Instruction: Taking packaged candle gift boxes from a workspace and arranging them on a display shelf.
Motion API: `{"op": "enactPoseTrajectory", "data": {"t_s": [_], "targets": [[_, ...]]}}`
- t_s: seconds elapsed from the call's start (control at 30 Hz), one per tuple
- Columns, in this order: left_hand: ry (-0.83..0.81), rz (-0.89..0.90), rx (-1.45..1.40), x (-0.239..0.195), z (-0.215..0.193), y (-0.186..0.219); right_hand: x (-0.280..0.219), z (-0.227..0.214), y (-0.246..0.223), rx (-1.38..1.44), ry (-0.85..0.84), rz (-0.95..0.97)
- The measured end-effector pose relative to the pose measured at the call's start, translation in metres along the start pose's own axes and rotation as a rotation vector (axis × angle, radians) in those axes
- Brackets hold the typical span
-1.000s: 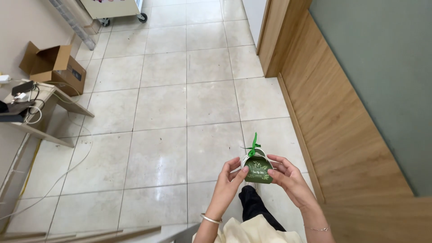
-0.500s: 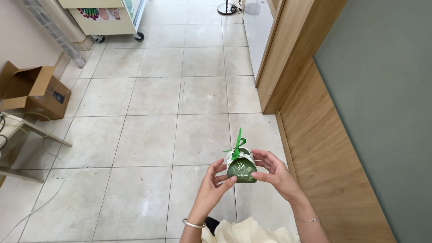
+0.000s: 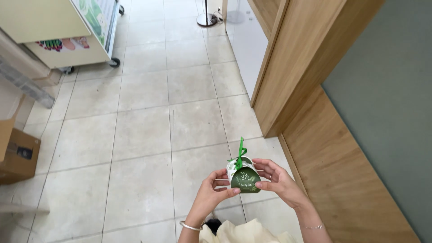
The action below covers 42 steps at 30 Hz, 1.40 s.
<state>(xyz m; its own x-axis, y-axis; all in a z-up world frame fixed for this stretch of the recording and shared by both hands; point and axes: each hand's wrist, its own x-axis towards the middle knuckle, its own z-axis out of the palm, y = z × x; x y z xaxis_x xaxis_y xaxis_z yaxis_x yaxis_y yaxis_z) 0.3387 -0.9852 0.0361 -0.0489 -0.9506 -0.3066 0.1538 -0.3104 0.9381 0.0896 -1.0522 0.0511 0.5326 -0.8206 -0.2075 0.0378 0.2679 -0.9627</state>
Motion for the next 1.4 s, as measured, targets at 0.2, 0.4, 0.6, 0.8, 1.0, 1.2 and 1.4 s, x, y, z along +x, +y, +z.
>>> {"op": "enactPoseTrajectory", "data": {"t_s": [0.2, 0.4, 0.6, 0.8, 1.0, 1.2, 1.4], "targets": [[-0.056, 0.078, 0.12, 0.108, -0.085, 0.079, 0.128, 0.025, -0.05, 0.008, -0.008, -0.063], [-0.092, 0.065, 0.11, 0.187, -0.122, 0.109, 0.215, 0.025, -0.07, -0.066, 0.114, 0.01], [-0.113, 0.04, 0.021, 0.283, -0.126, 0.144, 0.308, -0.023, -0.08, -0.056, 0.238, 0.005], [-0.081, 0.102, 0.084, 0.407, -0.137, 0.166, 0.438, -0.091, -0.114, -0.062, 0.379, -0.07], [-0.13, 0.058, 0.139, 0.531, -0.138, 0.21, 0.542, -0.161, -0.175, -0.194, 0.499, -0.114], [-0.195, 0.066, 0.102, 0.624, -0.125, 0.238, 0.602, -0.219, -0.214, -0.265, 0.682, -0.2], [-0.379, 0.048, 0.122, 0.729, -0.126, 0.263, 0.666, -0.264, -0.243, -0.287, 0.871, -0.297]]}}
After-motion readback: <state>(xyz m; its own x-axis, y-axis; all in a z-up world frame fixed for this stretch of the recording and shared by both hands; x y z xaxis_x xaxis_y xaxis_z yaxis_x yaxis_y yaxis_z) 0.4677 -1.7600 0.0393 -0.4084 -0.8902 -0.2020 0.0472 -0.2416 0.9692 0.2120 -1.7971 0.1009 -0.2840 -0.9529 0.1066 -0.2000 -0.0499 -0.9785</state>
